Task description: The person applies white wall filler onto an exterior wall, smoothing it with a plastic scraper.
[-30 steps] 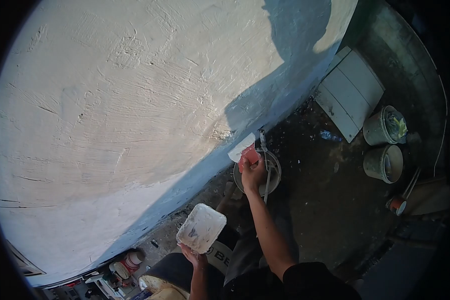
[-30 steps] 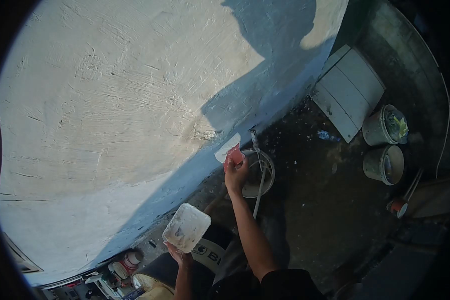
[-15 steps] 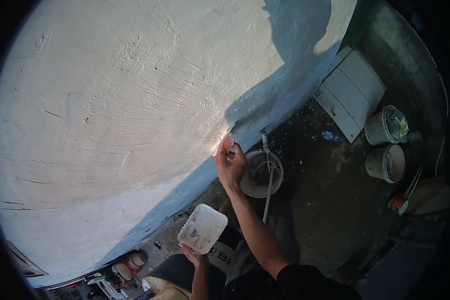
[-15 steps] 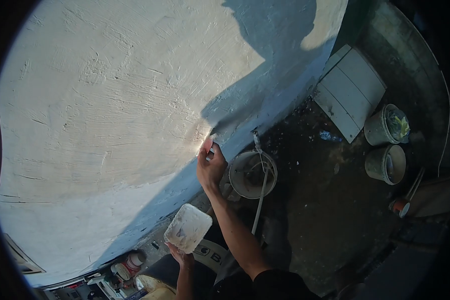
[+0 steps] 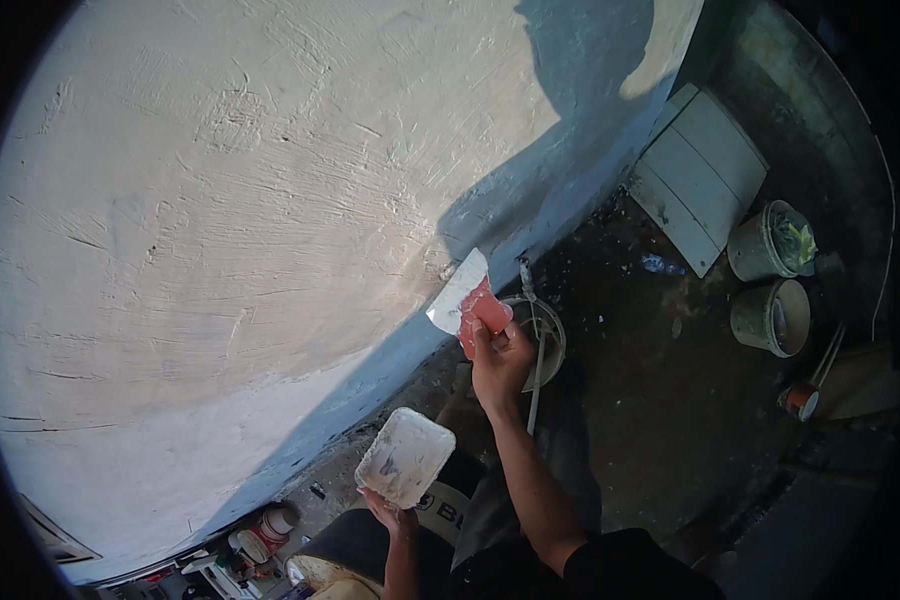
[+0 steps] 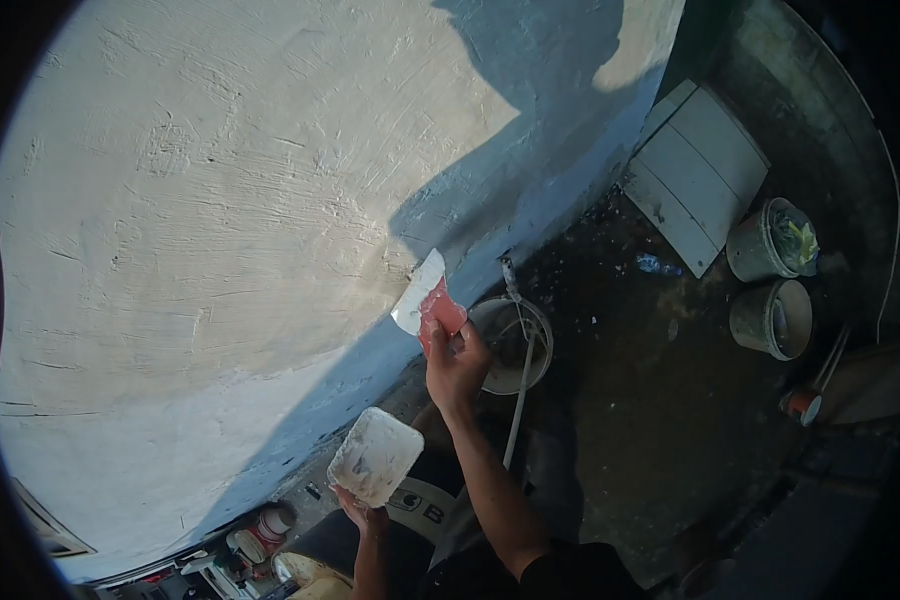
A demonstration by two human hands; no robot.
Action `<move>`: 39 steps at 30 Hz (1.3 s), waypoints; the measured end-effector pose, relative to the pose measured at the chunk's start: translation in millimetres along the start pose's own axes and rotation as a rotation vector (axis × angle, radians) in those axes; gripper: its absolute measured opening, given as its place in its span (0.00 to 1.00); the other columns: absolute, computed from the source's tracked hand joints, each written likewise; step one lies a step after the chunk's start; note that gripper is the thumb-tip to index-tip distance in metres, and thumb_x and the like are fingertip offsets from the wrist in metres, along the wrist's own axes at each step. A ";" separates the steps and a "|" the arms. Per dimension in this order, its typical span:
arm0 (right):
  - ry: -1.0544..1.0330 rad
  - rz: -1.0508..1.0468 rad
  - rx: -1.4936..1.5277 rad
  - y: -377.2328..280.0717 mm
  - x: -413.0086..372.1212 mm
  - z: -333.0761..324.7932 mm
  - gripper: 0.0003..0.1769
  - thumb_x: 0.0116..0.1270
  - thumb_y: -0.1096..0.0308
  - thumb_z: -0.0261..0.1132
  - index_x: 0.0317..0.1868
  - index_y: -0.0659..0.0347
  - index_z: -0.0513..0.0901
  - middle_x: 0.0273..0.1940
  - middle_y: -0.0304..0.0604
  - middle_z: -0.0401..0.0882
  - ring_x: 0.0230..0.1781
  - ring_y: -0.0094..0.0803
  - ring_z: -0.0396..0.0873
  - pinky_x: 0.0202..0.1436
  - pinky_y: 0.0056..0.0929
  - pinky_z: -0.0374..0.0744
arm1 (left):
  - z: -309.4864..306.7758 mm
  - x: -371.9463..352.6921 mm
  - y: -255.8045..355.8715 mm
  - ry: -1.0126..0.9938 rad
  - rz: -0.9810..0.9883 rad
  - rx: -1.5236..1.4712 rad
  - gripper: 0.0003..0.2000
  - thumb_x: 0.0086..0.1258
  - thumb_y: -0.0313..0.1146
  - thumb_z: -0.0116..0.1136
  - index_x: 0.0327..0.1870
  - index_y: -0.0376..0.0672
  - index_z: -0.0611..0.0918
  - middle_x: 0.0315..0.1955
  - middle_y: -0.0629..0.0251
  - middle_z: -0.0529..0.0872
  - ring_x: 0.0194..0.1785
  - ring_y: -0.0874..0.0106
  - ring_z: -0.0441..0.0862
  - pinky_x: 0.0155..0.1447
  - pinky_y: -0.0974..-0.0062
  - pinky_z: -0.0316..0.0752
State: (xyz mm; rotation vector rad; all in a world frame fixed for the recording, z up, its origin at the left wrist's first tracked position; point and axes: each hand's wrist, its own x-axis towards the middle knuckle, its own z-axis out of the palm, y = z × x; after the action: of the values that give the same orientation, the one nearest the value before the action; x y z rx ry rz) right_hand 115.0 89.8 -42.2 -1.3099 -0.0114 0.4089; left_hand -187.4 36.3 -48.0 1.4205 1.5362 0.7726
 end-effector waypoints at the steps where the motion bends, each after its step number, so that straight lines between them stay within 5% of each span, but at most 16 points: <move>1: 0.014 0.070 0.020 15.0 5.3 -11.6 0.09 0.67 0.76 0.63 0.46 0.69 0.80 0.37 0.41 0.85 0.37 0.21 0.81 0.40 0.21 0.77 | -1.4 -1.5 -0.3 -0.009 0.060 0.113 0.33 0.72 0.60 0.44 0.60 0.34 0.69 0.51 0.53 0.77 0.54 0.63 0.77 0.61 0.64 0.71; 2: 0.031 0.181 -0.084 35.1 13.9 -22.7 0.09 0.67 0.75 0.63 0.46 0.68 0.80 0.38 0.42 0.85 0.37 0.23 0.81 0.40 0.24 0.77 | -3.4 -1.7 -3.1 -0.005 0.067 0.191 0.34 0.72 0.61 0.44 0.60 0.33 0.69 0.51 0.53 0.76 0.54 0.63 0.77 0.60 0.64 0.72; 8: 0.127 -0.035 -0.308 125.2 57.4 9.6 0.09 0.65 0.70 0.64 0.41 0.67 0.79 0.31 0.47 0.83 0.32 0.36 0.82 0.38 0.34 0.77 | -18.5 1.2 -37.0 0.000 0.173 0.497 0.37 0.71 0.63 0.41 0.62 0.32 0.67 0.53 0.51 0.75 0.53 0.61 0.77 0.60 0.62 0.72; 12: 0.054 -0.018 -0.236 82.6 38.3 52.3 0.05 0.64 0.71 0.63 0.38 0.64 0.79 0.28 0.48 0.81 0.30 0.37 0.81 0.37 0.34 0.76 | -1.4 -1.8 1.0 -0.035 0.008 0.170 0.41 0.71 0.67 0.36 0.64 0.32 0.63 0.56 0.51 0.73 0.54 0.60 0.77 0.60 0.62 0.73; 19: -0.107 -0.152 -0.035 -51.4 -15.2 81.1 0.03 0.64 0.76 0.63 0.35 0.66 0.76 0.26 0.46 0.77 0.26 0.34 0.79 0.33 0.30 0.75 | -4.1 4.1 -26.8 -0.130 -0.095 -0.294 0.23 0.81 0.47 0.28 0.64 0.37 0.64 0.57 0.59 0.73 0.59 0.65 0.75 0.63 0.66 0.74; 22: -0.141 -0.171 0.030 -76.5 -25.4 78.4 0.04 0.64 0.77 0.63 0.37 0.68 0.77 0.28 0.45 0.79 0.27 0.31 0.80 0.33 0.29 0.80 | -3.6 5.0 -29.1 -0.115 0.050 0.112 0.24 0.81 0.49 0.29 0.64 0.37 0.64 0.58 0.58 0.73 0.59 0.65 0.75 0.64 0.66 0.74; 24: -0.146 -0.158 0.073 -90.4 -31.3 67.2 0.04 0.64 0.78 0.63 0.39 0.70 0.78 0.29 0.45 0.80 0.28 0.29 0.81 0.33 0.28 0.84 | 9.5 3.2 -13.0 -0.029 -0.061 -0.135 0.35 0.74 0.61 0.35 0.63 0.33 0.65 0.55 0.54 0.74 0.57 0.64 0.76 0.61 0.67 0.74; 25: -0.149 -0.152 0.060 -87.1 -31.8 56.6 0.05 0.64 0.78 0.63 0.39 0.70 0.78 0.30 0.45 0.81 0.29 0.29 0.82 0.33 0.28 0.84 | 14.9 1.8 -6.0 0.016 -0.118 -0.259 0.41 0.70 0.67 0.38 0.63 0.31 0.65 0.54 0.52 0.74 0.56 0.64 0.76 0.60 0.68 0.74; 29: -0.066 -0.128 -0.012 -43.8 -14.2 12.7 0.07 0.64 0.76 0.64 0.42 0.70 0.79 0.32 0.47 0.82 0.30 0.30 0.82 0.35 0.29 0.83 | -13.4 5.7 -54.6 -0.135 0.116 0.023 0.26 0.80 0.50 0.30 0.65 0.37 0.64 0.57 0.58 0.73 0.60 0.67 0.74 0.64 0.67 0.73; 31: 0.073 -0.052 -0.223 27.1 22.2 -25.8 0.08 0.64 0.74 0.64 0.42 0.68 0.80 0.33 0.48 0.83 0.33 0.32 0.82 0.37 0.32 0.80 | -4.9 0.7 -31.3 -0.162 0.133 0.048 0.27 0.80 0.52 0.29 0.65 0.37 0.64 0.57 0.58 0.73 0.61 0.66 0.74 0.64 0.66 0.73; 34: 0.206 0.024 -0.164 86.3 64.0 -24.5 0.07 0.64 0.72 0.63 0.40 0.67 0.79 0.33 0.46 0.83 0.34 0.35 0.82 0.38 0.34 0.77 | 8.7 -2.2 -4.5 -0.054 -0.310 -0.568 0.30 0.79 0.56 0.29 0.65 0.38 0.64 0.57 0.58 0.73 0.60 0.65 0.74 0.65 0.66 0.72; 37: 0.154 0.024 -0.293 97.4 90.4 2.9 0.06 0.64 0.73 0.63 0.39 0.67 0.79 0.31 0.45 0.83 0.32 0.35 0.82 0.37 0.33 0.77 | 11.9 -3.3 -10.9 0.071 -0.336 -0.578 0.38 0.72 0.66 0.36 0.63 0.34 0.66 0.54 0.53 0.75 0.55 0.59 0.78 0.59 0.66 0.74; 39: 0.070 -0.002 -0.289 80.9 90.3 33.0 0.06 0.63 0.74 0.63 0.37 0.67 0.78 0.30 0.46 0.83 0.30 0.36 0.82 0.36 0.33 0.77 | -6.0 -0.1 -38.9 -0.035 -0.124 -0.204 0.32 0.76 0.59 0.33 0.64 0.36 0.65 0.56 0.56 0.74 0.58 0.62 0.75 0.62 0.66 0.73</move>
State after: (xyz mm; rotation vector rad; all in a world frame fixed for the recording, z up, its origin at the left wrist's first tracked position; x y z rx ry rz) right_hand 167.9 163.5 -129.1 -1.6089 -0.0138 0.3681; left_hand -209.6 31.0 -80.0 1.1732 1.4592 0.8004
